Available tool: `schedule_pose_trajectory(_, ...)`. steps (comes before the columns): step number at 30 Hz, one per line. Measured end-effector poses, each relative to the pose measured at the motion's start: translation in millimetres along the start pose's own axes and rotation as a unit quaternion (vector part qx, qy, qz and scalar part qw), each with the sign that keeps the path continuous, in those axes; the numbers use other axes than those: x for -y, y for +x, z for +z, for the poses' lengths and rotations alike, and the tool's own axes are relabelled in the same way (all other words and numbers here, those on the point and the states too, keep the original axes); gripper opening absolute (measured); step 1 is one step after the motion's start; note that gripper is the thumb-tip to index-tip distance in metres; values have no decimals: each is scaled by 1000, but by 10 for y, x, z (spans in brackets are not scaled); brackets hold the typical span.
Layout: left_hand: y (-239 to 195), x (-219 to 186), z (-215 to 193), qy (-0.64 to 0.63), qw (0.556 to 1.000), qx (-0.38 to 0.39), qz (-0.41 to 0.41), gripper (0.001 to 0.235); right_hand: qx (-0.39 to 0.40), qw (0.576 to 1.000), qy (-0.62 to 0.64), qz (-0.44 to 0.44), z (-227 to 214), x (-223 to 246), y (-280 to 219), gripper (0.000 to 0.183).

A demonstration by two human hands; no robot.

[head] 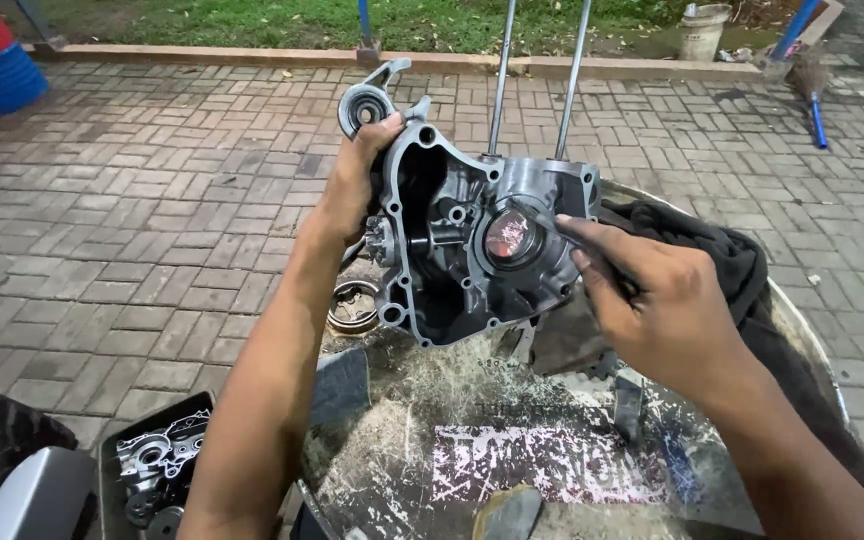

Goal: The person uses a small metal tool to scrape and clean the interior surfaces of a disassembled engine case. They rotate the case to access different areas and continue scraping debris from the inner walls and bearing housing.

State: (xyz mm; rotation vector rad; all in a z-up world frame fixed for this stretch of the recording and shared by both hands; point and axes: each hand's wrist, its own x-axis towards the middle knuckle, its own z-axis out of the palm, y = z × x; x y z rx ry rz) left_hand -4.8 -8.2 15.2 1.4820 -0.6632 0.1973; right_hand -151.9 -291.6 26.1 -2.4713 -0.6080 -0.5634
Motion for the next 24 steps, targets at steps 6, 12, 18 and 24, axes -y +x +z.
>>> schedule_pose_trajectory(6,-70,-170,82,2,998,59,12,46,-99,989,-39,-100,84,-69,11,39)
schedule_pose_trajectory(12,-51,53,-41,50,998,-8,-24,80,-36,991,-75,-106,368,-106,-21,42)
schedule_pose_trajectory(18,-95,-142,29,38,997,64,28,77,-62,981,-141,-116,164,-104,123,42)
schedule_pose_trajectory(24,-127,-62,3,43,999,16,-7,81,-10,991,-80,-102,189,-37,68,42)
